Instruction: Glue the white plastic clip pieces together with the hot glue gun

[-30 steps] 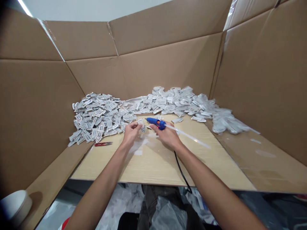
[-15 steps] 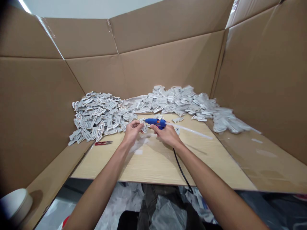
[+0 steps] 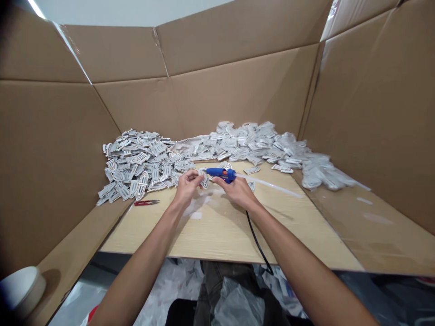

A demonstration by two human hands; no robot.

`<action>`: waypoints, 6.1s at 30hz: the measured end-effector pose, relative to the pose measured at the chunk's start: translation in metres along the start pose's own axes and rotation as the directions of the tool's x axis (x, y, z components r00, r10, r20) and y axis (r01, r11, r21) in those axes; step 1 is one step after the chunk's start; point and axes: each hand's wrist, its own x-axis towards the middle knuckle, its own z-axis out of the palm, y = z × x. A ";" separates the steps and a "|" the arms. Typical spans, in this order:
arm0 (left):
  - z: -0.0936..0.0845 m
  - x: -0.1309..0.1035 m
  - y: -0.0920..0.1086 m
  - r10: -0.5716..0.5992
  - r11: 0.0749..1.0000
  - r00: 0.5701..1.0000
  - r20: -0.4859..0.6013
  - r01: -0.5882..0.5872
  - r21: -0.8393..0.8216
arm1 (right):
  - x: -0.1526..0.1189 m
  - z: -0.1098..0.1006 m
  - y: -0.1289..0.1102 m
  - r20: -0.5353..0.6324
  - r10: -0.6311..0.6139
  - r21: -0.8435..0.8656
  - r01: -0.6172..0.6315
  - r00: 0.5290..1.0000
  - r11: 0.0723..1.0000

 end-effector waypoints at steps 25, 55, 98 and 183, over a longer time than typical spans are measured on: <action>-0.045 0.018 0.005 -0.472 0.864 0.875 -0.108 0.483 0.140 | -0.001 -0.002 0.011 -0.117 -0.297 -0.423 0.223 0.948 0.878; -0.011 0.020 -0.028 0.120 0.723 0.977 0.176 -0.207 0.659 | 0.006 0.001 0.020 0.154 0.035 -0.664 0.078 0.987 0.744; 0.022 -0.007 -0.006 -0.219 0.974 0.921 0.323 0.226 0.018 | -0.005 0.007 0.004 -0.043 -0.329 -0.086 0.325 0.943 0.942; -0.009 0.006 -0.016 0.082 0.945 0.997 -0.009 -0.075 0.317 | -0.004 0.012 -0.001 -0.120 -0.290 -0.166 0.269 0.950 0.949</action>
